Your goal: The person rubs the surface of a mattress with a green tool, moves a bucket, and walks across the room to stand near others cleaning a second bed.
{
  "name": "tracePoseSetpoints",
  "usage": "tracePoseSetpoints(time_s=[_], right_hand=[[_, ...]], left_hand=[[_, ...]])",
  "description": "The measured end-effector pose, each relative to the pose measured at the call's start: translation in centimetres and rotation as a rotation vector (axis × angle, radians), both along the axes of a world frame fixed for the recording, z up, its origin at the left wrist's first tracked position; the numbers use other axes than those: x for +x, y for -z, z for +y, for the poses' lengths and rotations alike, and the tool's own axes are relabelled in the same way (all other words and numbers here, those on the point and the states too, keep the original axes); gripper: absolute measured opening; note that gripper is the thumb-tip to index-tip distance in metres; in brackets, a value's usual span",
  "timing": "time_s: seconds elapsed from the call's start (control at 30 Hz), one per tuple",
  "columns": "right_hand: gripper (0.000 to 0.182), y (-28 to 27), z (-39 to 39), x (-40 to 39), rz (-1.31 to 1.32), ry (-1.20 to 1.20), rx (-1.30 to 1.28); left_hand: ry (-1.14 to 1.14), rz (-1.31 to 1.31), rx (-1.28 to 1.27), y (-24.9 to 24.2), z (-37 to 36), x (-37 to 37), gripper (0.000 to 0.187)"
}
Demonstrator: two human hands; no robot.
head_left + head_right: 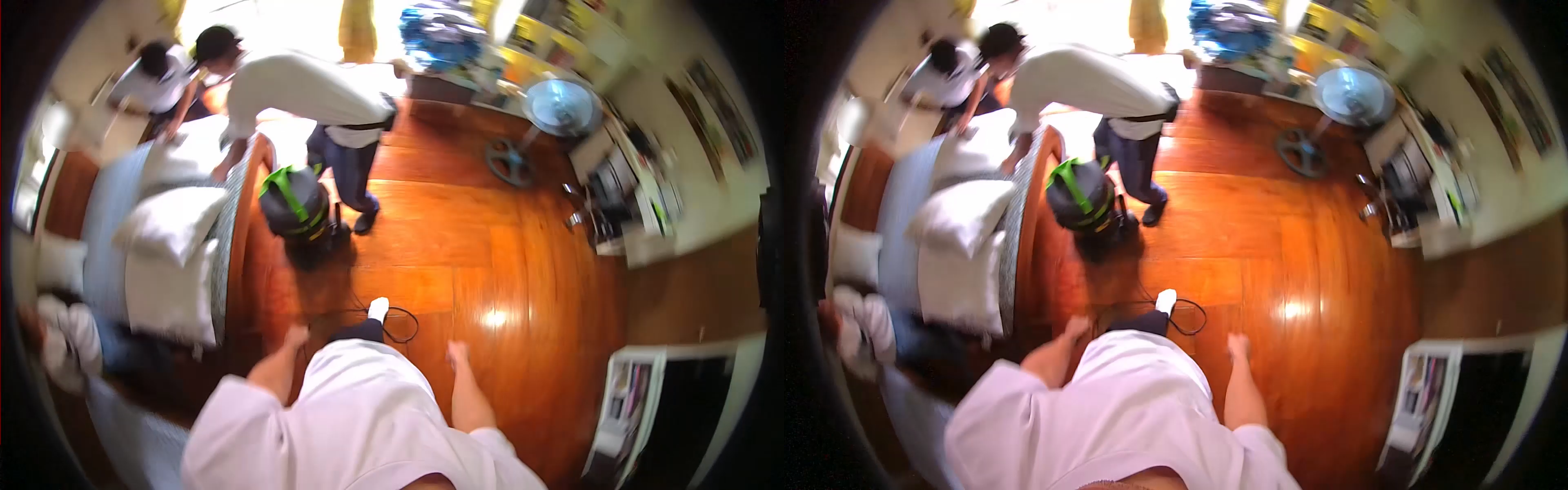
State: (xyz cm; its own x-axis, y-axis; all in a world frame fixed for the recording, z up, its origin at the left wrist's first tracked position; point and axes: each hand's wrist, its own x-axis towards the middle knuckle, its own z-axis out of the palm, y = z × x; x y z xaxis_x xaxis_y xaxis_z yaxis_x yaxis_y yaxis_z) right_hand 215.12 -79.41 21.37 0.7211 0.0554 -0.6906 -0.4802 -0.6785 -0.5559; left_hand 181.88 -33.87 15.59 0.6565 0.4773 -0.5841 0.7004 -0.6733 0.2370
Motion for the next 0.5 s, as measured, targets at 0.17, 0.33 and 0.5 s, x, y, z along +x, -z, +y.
tracePoseSetpoints(time_s=[0.17,0.33,0.5], right_hand=[[0.026,-4.9,-9.3,-1.4,0.503,0.488,-0.037],[0.02,-11.4,-8.7,-0.9,0.415,0.481,-0.053],[0.02,-11.2,-8.2,5.4,0.426,0.395,-0.028]], left_hand=[[-0.304,-0.164,-0.102,-1.7,6.0,20.0,0.046],[-0.288,-0.311,-0.239,-14.2,5.6,37.1,0.041],[-0.418,-0.484,-0.257,-15.6,2.2,44.0,0.037]])
